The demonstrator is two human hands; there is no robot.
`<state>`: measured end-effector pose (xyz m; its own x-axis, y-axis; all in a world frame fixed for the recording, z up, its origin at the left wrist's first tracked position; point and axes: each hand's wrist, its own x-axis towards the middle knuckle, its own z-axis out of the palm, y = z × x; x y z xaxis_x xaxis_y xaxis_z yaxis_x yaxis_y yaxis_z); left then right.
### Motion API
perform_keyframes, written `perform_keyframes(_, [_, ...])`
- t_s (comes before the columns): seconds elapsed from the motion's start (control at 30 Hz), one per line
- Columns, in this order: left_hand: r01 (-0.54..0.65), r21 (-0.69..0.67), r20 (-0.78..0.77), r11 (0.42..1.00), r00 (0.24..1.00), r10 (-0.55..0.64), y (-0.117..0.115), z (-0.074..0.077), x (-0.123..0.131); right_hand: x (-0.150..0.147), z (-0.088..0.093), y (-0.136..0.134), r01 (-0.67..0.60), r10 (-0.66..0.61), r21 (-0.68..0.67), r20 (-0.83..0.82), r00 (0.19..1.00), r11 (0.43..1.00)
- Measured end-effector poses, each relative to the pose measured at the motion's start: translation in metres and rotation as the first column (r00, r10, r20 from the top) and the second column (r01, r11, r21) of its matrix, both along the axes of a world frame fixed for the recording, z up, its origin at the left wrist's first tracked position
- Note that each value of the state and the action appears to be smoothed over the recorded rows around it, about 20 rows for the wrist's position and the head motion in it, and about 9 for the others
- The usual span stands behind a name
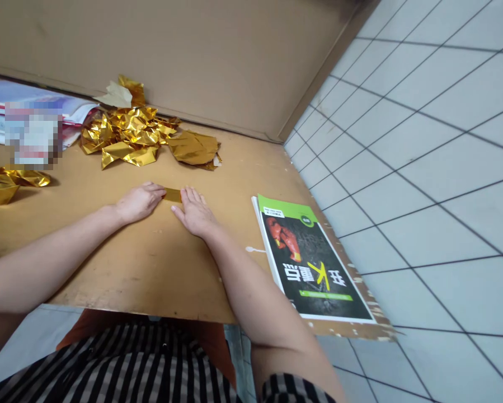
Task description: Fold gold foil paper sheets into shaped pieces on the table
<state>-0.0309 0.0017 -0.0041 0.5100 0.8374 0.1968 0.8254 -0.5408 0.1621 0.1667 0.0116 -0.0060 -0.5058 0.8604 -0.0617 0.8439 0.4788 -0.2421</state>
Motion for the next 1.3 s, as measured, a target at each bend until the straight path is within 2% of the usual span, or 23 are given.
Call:
perform_keyframes(0.17, [0.024, 0.002, 0.034, 1.0, 0.999, -0.024, 0.002, -0.003, 0.01, -0.002, -0.002, -0.001, 0.004, -0.004, 0.013, -0.018, 1.0, 1.0])
perform_keyframes(0.33, [0.06, -0.209, -0.009, 0.976, 0.998, -0.063, 0.005, -0.003, 0.03, -0.003, 0.0, -0.001, 0.008, -0.007, -0.009, 0.039, 0.999, 1.0])
perform_keyframes(0.43, [0.033, -0.269, -0.04, 0.963, 0.998, -0.046, 0.002, -0.003, 0.031, -0.002, 0.0, -0.002, 0.0, 0.0, 0.001, 0.044, 0.999, 1.0])
perform_keyframes(0.7, [-0.018, -0.18, -0.072, 0.983, 0.997, 0.005, -0.003, -0.017, 0.0, 0.003, -0.007, 0.001, -0.012, 0.012, 0.019, 0.013, 1.0, 1.0])
perform_keyframes(0.87, [-0.067, -0.185, -0.083, 0.98, 0.995, 0.052, -0.001, -0.017, -0.012, 0.005, -0.01, 0.002, -0.023, 0.024, 0.027, -0.012, 1.0, 0.999])
perform_keyframes(1.03, [-0.07, -0.182, -0.076, 0.981, 0.995, 0.057, 0.0, -0.011, -0.008, 0.004, -0.008, 0.002, -0.005, 0.005, 0.018, 0.001, 1.0, 1.0])
perform_keyframes(1.2, [0.032, -0.211, -0.025, 0.977, 0.999, -0.038, -0.003, -0.006, 0.002, 0.004, -0.005, 0.001, 0.007, -0.008, 0.017, 0.021, 1.0, 1.0])
perform_keyframes(1.3, [0.051, -0.2, 0.007, 0.979, 0.999, -0.05, -0.004, -0.005, 0.005, 0.001, -0.002, -0.001, 0.011, -0.012, 0.048, 0.015, 1.0, 0.999])
